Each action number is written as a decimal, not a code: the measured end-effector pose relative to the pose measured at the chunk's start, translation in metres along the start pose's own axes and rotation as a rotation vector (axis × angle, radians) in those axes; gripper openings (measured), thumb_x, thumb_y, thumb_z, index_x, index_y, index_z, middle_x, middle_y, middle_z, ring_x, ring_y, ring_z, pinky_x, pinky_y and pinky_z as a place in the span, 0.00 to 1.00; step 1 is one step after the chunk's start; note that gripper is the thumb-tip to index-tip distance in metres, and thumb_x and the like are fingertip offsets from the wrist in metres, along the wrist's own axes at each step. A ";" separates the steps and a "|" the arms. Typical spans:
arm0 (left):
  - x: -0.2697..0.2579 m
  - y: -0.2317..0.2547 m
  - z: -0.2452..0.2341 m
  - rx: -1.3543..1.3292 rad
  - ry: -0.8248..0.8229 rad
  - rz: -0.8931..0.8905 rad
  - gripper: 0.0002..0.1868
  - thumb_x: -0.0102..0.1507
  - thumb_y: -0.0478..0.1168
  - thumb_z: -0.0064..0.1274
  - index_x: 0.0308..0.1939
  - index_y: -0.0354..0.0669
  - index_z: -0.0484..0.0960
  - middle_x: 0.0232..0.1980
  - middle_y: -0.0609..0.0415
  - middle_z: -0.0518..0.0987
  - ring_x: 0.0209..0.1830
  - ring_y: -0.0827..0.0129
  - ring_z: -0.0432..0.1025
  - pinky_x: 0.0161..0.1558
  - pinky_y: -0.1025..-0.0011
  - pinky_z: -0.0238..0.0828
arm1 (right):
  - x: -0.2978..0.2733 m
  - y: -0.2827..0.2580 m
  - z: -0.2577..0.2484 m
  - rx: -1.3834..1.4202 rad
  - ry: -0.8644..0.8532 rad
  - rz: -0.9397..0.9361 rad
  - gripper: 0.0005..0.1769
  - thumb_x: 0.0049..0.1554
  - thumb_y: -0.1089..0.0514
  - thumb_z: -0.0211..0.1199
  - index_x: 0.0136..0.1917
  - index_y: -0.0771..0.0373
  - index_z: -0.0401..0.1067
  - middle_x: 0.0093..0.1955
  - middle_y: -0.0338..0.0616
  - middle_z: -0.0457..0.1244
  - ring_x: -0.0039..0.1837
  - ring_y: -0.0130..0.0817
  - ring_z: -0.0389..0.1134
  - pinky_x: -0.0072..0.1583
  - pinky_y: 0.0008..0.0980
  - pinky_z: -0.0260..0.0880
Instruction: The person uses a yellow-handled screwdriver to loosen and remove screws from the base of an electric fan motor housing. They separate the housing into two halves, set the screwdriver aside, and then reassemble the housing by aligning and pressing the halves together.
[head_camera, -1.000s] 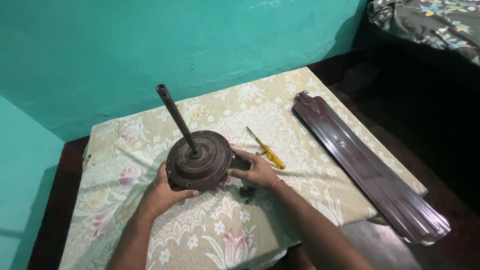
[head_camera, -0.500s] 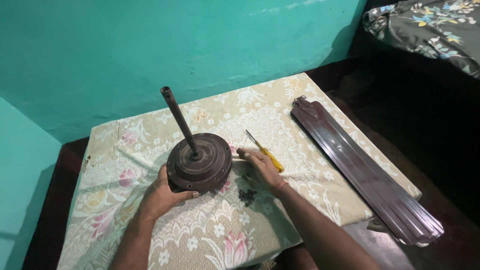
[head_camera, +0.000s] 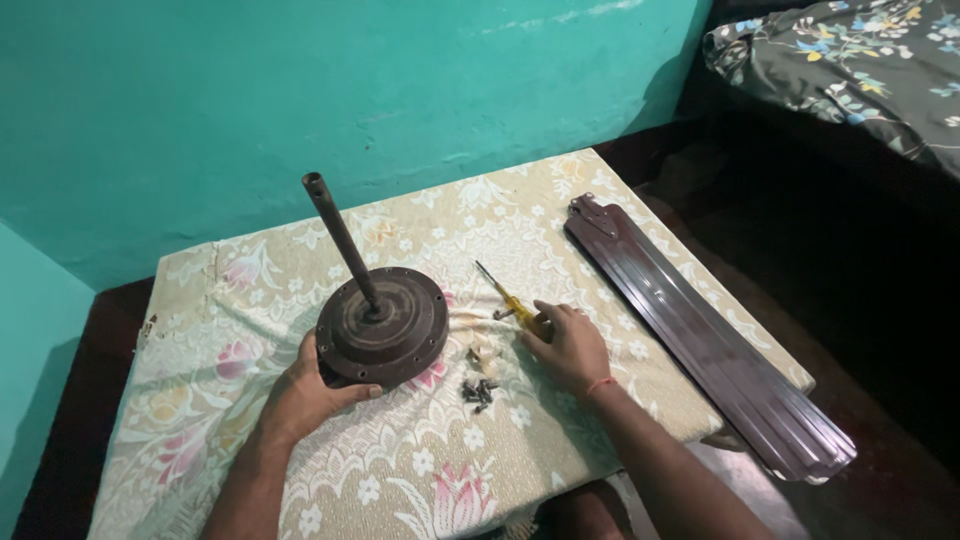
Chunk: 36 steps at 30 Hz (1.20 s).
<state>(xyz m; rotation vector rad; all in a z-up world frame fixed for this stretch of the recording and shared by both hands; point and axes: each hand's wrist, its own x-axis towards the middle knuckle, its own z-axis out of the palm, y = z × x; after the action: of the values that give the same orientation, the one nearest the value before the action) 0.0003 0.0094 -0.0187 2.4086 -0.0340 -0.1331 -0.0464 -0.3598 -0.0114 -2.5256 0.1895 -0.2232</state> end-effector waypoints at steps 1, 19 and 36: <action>0.001 0.000 0.000 0.009 -0.005 -0.006 0.73 0.36 0.58 0.79 0.77 0.46 0.52 0.66 0.44 0.76 0.68 0.55 0.71 0.69 0.62 0.66 | -0.001 0.001 0.000 -0.038 0.023 -0.030 0.30 0.54 0.45 0.68 0.66 0.57 0.72 0.55 0.43 0.71 0.55 0.38 0.71 0.58 0.38 0.71; 0.000 0.003 -0.001 -0.032 -0.041 -0.027 0.75 0.34 0.60 0.78 0.78 0.48 0.50 0.68 0.45 0.76 0.71 0.54 0.69 0.73 0.61 0.61 | 0.040 0.002 0.041 -0.153 0.182 -0.387 0.12 0.56 0.50 0.66 0.53 0.48 0.82 0.59 0.34 0.69 0.66 0.37 0.64 0.68 0.44 0.55; -0.003 -0.007 0.003 -0.101 -0.043 -0.008 0.79 0.35 0.60 0.76 0.80 0.44 0.43 0.70 0.43 0.73 0.71 0.56 0.69 0.71 0.62 0.64 | 0.028 -0.018 0.045 -0.443 0.089 -0.318 0.09 0.62 0.55 0.54 0.54 0.53 0.73 0.52 0.40 0.64 0.66 0.40 0.63 0.78 0.71 0.29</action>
<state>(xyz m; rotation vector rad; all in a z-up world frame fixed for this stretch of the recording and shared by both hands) -0.0032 0.0126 -0.0256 2.3055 -0.0363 -0.1864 -0.0082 -0.3259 -0.0344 -2.9823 -0.1496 -0.4631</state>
